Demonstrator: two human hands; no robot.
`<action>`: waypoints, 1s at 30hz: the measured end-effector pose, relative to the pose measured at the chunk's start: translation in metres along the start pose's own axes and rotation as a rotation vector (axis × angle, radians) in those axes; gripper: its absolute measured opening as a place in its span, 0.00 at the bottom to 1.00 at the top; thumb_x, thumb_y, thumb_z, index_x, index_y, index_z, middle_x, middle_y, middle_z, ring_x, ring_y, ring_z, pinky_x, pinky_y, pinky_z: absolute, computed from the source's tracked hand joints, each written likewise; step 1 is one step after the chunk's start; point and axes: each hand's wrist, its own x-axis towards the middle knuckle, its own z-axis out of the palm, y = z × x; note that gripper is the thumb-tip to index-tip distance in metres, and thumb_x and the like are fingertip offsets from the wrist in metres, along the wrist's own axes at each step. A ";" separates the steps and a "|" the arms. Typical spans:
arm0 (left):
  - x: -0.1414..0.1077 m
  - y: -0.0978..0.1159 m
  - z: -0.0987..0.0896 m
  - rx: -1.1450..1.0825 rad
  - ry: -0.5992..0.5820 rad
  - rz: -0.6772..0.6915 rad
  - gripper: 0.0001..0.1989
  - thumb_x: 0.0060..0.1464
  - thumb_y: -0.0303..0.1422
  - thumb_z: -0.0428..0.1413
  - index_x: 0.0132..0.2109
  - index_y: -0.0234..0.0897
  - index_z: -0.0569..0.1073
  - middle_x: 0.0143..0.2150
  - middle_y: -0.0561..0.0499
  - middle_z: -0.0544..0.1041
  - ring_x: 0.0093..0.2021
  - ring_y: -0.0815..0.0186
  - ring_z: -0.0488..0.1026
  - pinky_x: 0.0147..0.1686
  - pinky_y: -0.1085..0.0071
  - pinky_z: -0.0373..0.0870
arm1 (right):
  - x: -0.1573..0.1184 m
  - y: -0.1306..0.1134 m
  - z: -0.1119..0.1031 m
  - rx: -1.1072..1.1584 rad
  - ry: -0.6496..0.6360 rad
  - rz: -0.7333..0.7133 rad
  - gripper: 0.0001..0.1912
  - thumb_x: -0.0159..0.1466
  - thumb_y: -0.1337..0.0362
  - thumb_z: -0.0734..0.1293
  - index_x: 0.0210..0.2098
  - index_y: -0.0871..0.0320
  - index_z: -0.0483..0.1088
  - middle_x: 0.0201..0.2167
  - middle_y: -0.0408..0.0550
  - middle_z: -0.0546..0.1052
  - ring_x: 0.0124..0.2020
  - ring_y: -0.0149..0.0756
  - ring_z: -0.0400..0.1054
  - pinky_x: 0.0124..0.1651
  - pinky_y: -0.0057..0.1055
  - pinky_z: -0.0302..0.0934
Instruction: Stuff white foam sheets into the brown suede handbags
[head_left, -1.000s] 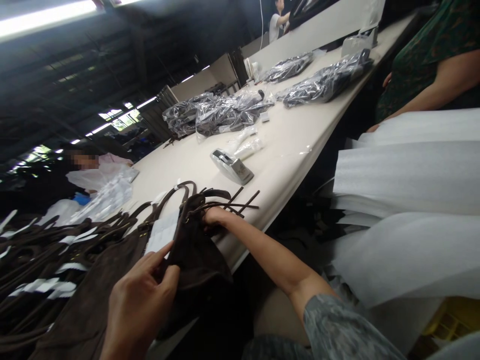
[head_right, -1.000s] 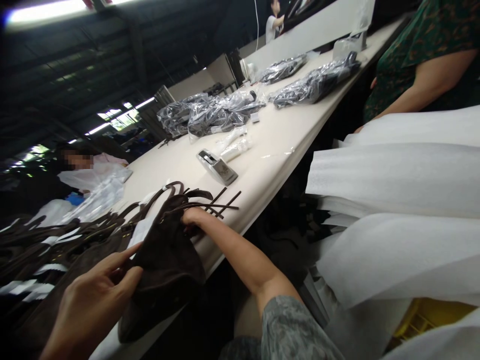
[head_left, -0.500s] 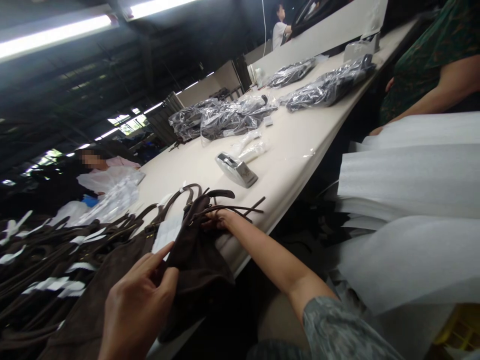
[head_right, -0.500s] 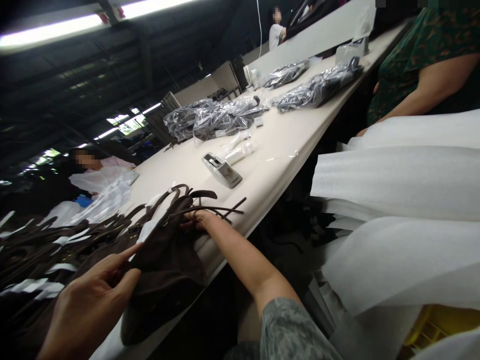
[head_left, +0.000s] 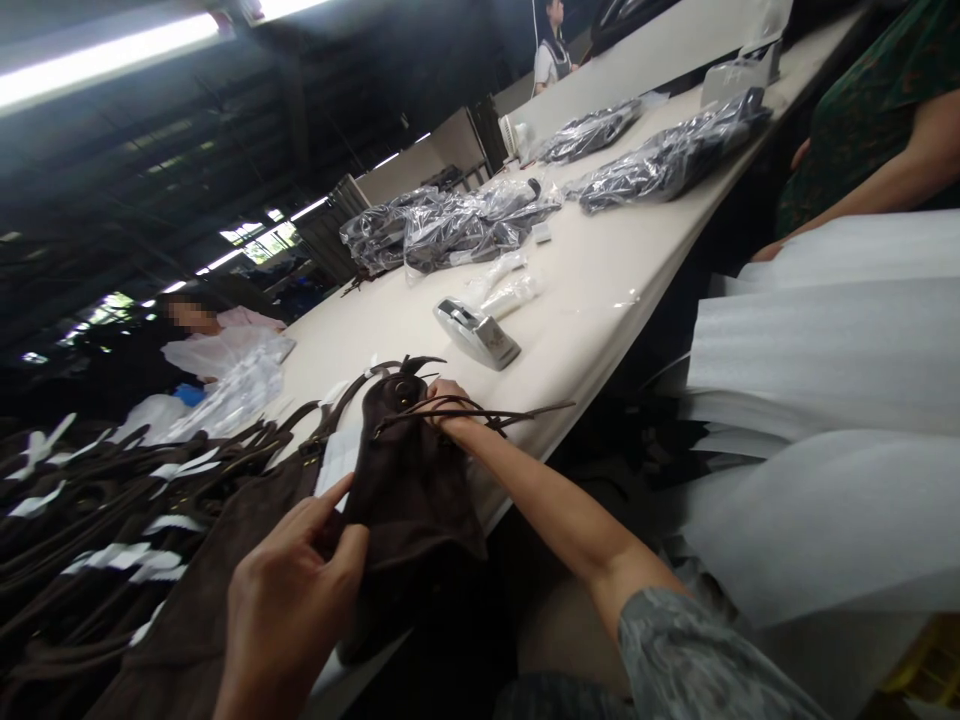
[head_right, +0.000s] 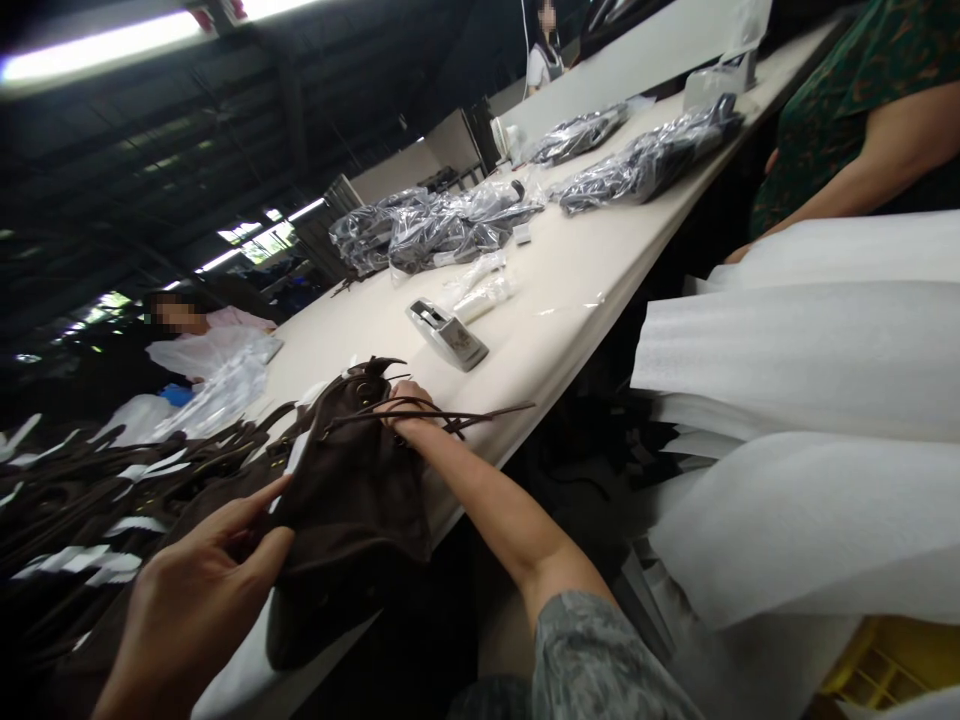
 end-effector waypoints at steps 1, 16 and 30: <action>0.000 0.005 0.005 -0.001 -0.006 0.042 0.24 0.52 0.36 0.50 0.55 0.43 0.75 0.35 0.54 0.79 0.36 0.63 0.76 0.39 0.70 0.67 | -0.002 0.001 -0.003 -0.049 0.039 -0.015 0.07 0.54 0.68 0.69 0.30 0.55 0.67 0.34 0.48 0.75 0.45 0.49 0.70 0.46 0.38 0.63; -0.038 0.064 0.102 0.271 -0.419 0.321 0.31 0.56 0.24 0.45 0.67 0.24 0.57 0.55 0.35 0.72 0.43 0.56 0.78 0.38 0.65 0.70 | 0.008 0.010 -0.030 -0.242 0.076 -0.026 0.06 0.57 0.66 0.66 0.34 0.60 0.72 0.38 0.56 0.79 0.42 0.43 0.73 0.41 0.30 0.63; -0.049 0.046 0.114 0.153 -0.273 0.375 0.28 0.58 0.22 0.44 0.66 0.25 0.60 0.51 0.39 0.73 0.39 0.61 0.77 0.37 0.68 0.71 | 0.009 0.005 -0.036 -0.170 -0.011 0.010 0.04 0.53 0.69 0.70 0.28 0.62 0.71 0.30 0.54 0.77 0.34 0.40 0.73 0.35 0.30 0.65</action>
